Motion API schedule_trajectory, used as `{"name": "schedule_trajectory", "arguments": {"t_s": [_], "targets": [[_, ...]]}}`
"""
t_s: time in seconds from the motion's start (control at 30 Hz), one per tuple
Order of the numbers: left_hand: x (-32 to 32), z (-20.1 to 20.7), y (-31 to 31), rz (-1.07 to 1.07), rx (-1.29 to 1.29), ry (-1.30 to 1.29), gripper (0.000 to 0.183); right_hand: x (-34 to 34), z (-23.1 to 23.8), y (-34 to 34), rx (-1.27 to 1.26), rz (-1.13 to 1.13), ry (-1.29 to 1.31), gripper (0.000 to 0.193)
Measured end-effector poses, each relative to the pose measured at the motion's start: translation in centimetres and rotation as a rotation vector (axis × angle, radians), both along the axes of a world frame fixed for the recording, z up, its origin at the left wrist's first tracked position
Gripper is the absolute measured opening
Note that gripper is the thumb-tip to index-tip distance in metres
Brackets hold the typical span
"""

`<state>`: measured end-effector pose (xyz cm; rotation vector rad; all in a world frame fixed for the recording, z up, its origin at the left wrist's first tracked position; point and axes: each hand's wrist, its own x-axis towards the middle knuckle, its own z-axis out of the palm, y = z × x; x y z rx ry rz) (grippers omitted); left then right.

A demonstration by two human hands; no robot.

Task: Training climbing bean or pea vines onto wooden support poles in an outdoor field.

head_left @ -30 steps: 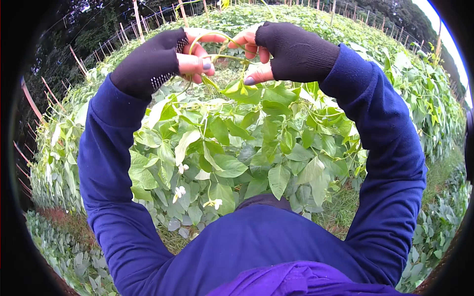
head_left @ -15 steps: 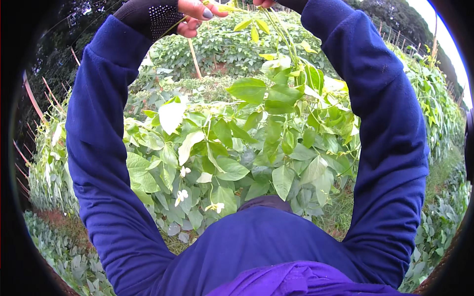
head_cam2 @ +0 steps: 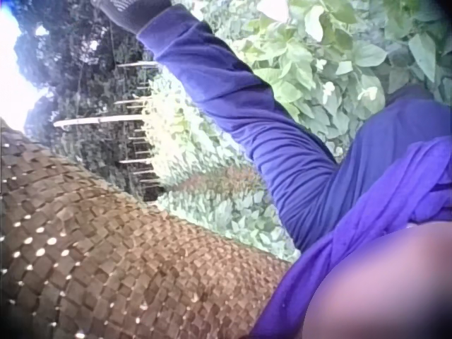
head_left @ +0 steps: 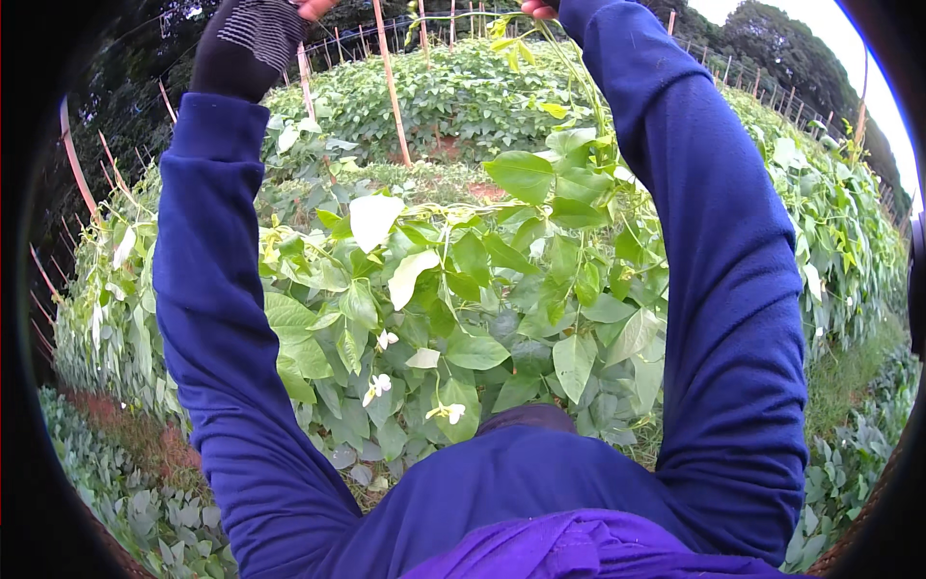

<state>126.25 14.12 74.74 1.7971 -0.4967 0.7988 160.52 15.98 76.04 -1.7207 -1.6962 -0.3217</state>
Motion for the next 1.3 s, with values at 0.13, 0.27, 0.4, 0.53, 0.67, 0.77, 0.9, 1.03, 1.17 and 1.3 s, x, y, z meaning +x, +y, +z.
{"name": "schedule_trajectory", "arguments": {"t_s": [0.13, 0.27, 0.4, 0.53, 0.67, 0.77, 0.9, 1.03, 1.17, 1.3], "targets": [[6.5, -9.4, -1.3, 0.914, 0.606, 0.296, 0.027, 0.9, -0.8, 4.1, 0.025, -0.417, -0.780, 0.022], [10.1, -13.7, 2.8, 1.129, 1.101, 0.222, 0.027, 0.6, -1.2, 4.6, -0.087, -0.382, -0.898, 0.020], [11.3, -14.4, 5.5, 1.481, 0.819, 0.535, 0.038, -2.1, -2.3, 4.8, -0.297, -0.269, -0.955, 0.020], [14.9, -15.8, 9.1, 1.140, 0.190, 0.097, 0.056, 1.4, -1.9, 7.3, -0.584, -0.095, -0.701, 0.026], [16.7, -15.8, 8.3, 0.942, -0.126, 0.060, 0.052, 3.4, -2.8, 8.3, -0.473, 0.005, -1.219, 0.025], [16.5, -16.3, 9.1, 0.743, -0.372, -0.047, 0.039, 2.9, -3.3, 7.6, -0.578, 0.055, 0.041, 0.019], [17.3, -16.9, 10.3, 0.361, -0.554, -0.135, 0.026, 3.1, -3.6, 5.7, -0.701, 0.178, 0.061, 0.013], [15.9, -16.9, 9.0, 0.407, -0.504, 0.120, 0.034, 1.1, -4.6, 3.3, -0.559, 0.239, -0.016, 0.013], [16.8, -17.2, 9.3, 0.740, -0.056, 0.162, 0.049, 3.9, -2.9, 4.1, -0.165, 0.302, -1.566, 0.017], [13.1, -16.7, 9.2, 0.919, 0.121, 0.268, 0.060, 0.8, -4.2, 2.6, -0.443, 0.141, -0.707, 0.020]]}}
